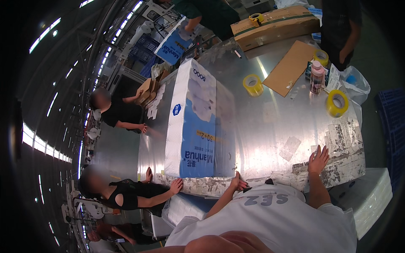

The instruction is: The person takes a plastic bag containing white paper blocks, places it into a larger plastic sleeve, and seals the opening using a hand-held tape dispenser.

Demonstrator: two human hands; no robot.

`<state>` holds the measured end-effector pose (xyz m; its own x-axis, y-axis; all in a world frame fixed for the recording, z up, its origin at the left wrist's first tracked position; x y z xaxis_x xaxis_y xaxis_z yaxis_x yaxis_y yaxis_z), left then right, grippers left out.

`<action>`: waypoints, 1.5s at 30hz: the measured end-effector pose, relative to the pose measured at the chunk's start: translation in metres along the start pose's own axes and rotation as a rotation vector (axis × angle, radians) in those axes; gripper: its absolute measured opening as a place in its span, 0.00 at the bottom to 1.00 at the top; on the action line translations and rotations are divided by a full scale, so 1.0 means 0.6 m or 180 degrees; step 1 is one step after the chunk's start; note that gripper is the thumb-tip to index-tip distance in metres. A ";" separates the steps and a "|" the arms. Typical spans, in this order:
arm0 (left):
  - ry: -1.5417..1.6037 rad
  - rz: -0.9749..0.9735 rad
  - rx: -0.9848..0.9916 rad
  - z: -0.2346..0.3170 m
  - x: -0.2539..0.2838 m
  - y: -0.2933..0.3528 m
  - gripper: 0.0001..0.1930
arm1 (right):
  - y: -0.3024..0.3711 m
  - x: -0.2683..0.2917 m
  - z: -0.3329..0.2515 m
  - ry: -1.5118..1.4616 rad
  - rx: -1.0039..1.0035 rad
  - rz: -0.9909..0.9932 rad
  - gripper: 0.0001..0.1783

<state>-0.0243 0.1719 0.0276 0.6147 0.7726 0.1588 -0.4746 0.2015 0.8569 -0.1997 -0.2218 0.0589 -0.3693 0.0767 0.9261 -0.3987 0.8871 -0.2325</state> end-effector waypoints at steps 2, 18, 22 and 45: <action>-0.0038 0.0047 -0.0033 0.003 -0.003 0.002 0.47 | 0.000 0.000 0.001 0.0012 -0.0016 -0.0014 0.25; -0.0095 0.0010 -0.0009 0.002 0.001 0.005 0.48 | 0.003 0.000 0.000 -0.0012 -0.0001 -0.0008 0.25; -0.0121 0.0028 -0.0082 0.005 -0.001 0.006 0.47 | 0.002 0.000 0.001 -0.0008 -0.0015 0.0003 0.25; -0.0018 -0.0037 -0.0052 -0.010 0.010 0.001 0.46 | 0.016 -0.024 0.005 0.0414 0.0199 0.0117 0.24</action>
<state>-0.0246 0.1799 0.0260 0.6239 0.7667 0.1516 -0.4775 0.2203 0.8506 -0.2008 -0.2156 0.0422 -0.2743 0.1705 0.9464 -0.4398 0.8530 -0.2811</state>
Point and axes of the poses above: each hand's wrist, its own y-axis away from the middle knuckle, its own x-axis out of the back of the hand, z = x × y, the point moved 1 cm from there along -y, towards the middle knuckle, and after that the axes turned 7 degrees about -x, right-handed, at the moved point
